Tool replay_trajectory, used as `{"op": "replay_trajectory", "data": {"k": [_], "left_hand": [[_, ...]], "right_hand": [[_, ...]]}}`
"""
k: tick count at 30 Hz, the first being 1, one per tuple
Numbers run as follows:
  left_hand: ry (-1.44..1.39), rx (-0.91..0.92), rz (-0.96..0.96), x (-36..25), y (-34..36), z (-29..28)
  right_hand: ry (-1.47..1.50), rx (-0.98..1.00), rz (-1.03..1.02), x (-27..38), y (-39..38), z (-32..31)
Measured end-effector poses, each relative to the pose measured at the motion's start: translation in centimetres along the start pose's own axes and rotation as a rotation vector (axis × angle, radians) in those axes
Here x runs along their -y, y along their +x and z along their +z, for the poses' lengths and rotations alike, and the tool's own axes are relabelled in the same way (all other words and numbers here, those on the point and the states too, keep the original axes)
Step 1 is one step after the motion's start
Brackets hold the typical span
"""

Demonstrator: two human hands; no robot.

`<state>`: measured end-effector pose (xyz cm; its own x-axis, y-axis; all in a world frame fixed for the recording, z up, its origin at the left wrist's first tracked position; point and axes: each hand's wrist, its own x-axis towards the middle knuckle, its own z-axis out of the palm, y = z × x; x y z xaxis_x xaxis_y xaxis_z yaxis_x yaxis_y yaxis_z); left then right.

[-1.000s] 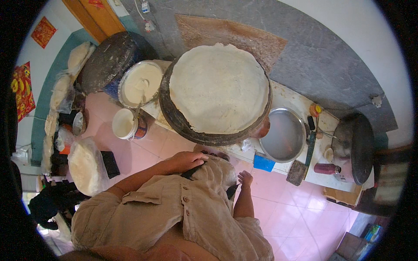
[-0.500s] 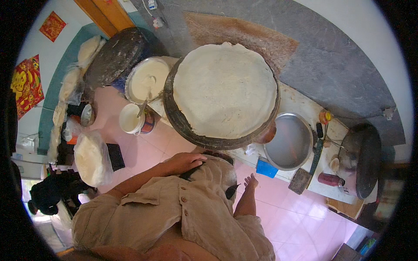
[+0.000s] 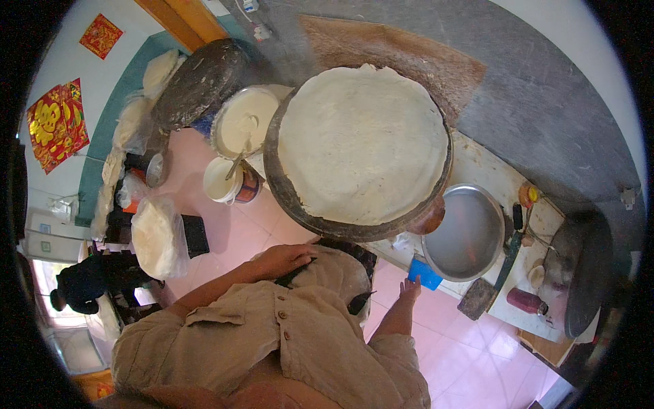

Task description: The person pours batter onto a hot griddle, spreads it into a thin circle, cooks it, then lifts and removes the crepe. The cycle repeats with additional batter and crepes.

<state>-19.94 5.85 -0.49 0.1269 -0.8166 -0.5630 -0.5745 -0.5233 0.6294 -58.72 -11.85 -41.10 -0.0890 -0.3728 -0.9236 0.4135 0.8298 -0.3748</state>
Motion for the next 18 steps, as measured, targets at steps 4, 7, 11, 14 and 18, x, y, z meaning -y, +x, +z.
{"op": "replay_trajectory", "data": {"k": [4,7,11,14,18], "left_hand": [[0.006,-0.004,-0.042,-0.7,-0.3,0.1],[0.013,-0.027,-0.041,-0.7,-0.7,0.3],[0.008,-0.06,-0.016,-0.2,-1.0,0.9],[0.014,-0.033,-0.009,-0.3,-1.3,0.5],[0.041,-0.036,0.08,2.3,-0.5,2.1]], "right_hand": [[0.061,0.012,-0.036,0.1,1.5,0.2],[0.111,-0.059,-0.083,-0.3,1.1,0.6],[0.168,-0.196,-0.16,0.0,0.7,0.3],[0.161,-0.12,-0.266,0.3,-0.5,-0.5],[0.173,-0.139,-0.315,0.0,-2.9,-1.4]]}}
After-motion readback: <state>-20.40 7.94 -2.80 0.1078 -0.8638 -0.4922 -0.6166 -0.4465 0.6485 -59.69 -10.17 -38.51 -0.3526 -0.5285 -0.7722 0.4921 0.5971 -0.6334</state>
